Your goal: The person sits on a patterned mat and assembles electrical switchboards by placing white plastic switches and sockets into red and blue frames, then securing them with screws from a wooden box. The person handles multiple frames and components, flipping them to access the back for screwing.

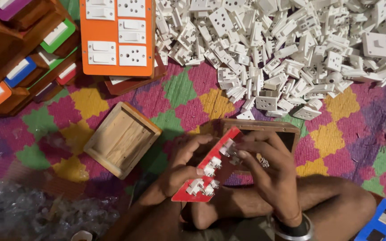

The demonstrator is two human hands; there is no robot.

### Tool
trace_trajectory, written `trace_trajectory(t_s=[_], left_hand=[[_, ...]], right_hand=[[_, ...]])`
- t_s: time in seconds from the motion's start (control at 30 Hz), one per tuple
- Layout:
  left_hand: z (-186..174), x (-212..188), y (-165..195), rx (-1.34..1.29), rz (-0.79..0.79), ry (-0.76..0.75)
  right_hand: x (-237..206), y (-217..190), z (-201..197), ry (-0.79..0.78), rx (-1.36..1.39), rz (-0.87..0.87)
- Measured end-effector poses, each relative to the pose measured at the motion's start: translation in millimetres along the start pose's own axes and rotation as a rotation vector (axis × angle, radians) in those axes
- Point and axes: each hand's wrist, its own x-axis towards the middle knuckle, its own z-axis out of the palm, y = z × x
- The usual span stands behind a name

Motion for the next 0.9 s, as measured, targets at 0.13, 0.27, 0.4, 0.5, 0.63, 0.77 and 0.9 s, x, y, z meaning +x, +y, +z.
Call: trace_trajectory(t_s=[0.13,0.27,0.4,0.5,0.63,0.77,0.9], left_hand=[[-4,1,13,-0.287,-0.089,-0.049],[-17,3,16,0.146,0.012,-0.001],[-19,4,13,0.088,0.021,-0.019],[-17,4,13,-0.072,-0.020,-0.051],[-15,3,14,0.322,0.086,0.031],[-12,5,14,-0.020,0.028,-0.024],[-13,7,14,0.149,0.119,0.016]], right_hand=[[17,-13,9,-0.074,-0.096,0.014],[22,-10,20,-0.079,-0.064,0.017],[22,-1,23,-0.083,-0.069,0.036],[20,3,24,-0.075,-0.043,0.053],[14,0,33,-0.014,0.126,0.219],[6,-10,42,0.121,-0.081,-0.049],[-1,-18,50,0.191,-0.121,-0.037]])
